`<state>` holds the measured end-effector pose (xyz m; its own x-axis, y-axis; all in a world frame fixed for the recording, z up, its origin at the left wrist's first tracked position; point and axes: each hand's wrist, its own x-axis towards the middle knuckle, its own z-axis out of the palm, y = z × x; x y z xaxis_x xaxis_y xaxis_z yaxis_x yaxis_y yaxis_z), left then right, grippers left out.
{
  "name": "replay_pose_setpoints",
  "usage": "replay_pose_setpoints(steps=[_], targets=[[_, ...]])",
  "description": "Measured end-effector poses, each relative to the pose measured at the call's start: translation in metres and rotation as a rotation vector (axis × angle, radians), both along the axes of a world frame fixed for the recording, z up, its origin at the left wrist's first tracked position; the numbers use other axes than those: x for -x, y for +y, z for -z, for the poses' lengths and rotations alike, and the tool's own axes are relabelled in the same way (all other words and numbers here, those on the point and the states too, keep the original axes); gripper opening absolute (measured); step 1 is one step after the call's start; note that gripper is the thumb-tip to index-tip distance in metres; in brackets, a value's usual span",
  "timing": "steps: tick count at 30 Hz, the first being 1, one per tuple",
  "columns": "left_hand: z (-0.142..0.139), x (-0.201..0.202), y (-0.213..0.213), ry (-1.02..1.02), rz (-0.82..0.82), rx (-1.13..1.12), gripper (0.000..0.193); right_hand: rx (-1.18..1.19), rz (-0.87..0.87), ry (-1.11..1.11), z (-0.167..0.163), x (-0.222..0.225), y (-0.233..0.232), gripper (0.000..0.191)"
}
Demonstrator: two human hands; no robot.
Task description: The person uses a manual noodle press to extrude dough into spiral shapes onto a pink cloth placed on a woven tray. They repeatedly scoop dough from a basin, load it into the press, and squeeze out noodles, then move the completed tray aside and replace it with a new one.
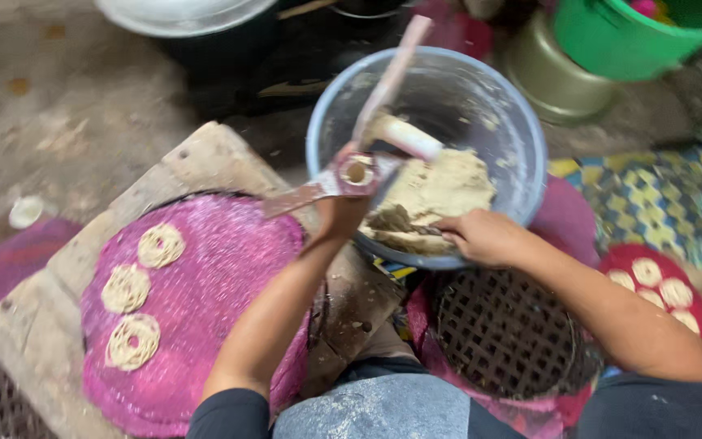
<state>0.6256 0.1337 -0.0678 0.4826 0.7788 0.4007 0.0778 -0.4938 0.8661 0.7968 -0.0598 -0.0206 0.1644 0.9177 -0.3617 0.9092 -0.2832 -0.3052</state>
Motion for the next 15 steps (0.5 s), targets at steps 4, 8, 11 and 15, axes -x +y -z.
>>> replay_pose_setpoints(steps=[4, 8, 11, 15], targets=[[0.004, 0.023, -0.002, -0.112, 0.051, 0.017, 0.038, -0.076, 0.120, -0.053, -0.044, 0.034, -0.056, 0.035], [0.006, 0.053, -0.001, 0.034, 0.063, -0.153, 0.020, -0.410, 0.355, 0.034, -0.048, 0.078, -0.102, 0.028], [0.008, 0.070, -0.002, -0.151, 0.148, -0.215, 0.038, -0.590, 0.495, 0.137, -0.031, 0.103, -0.123, 0.027], [0.006, 0.080, -0.007, -0.111, 0.195, -0.240, 0.040, -0.604, 0.584, 0.133, -0.009, 0.117, -0.139, 0.024]])
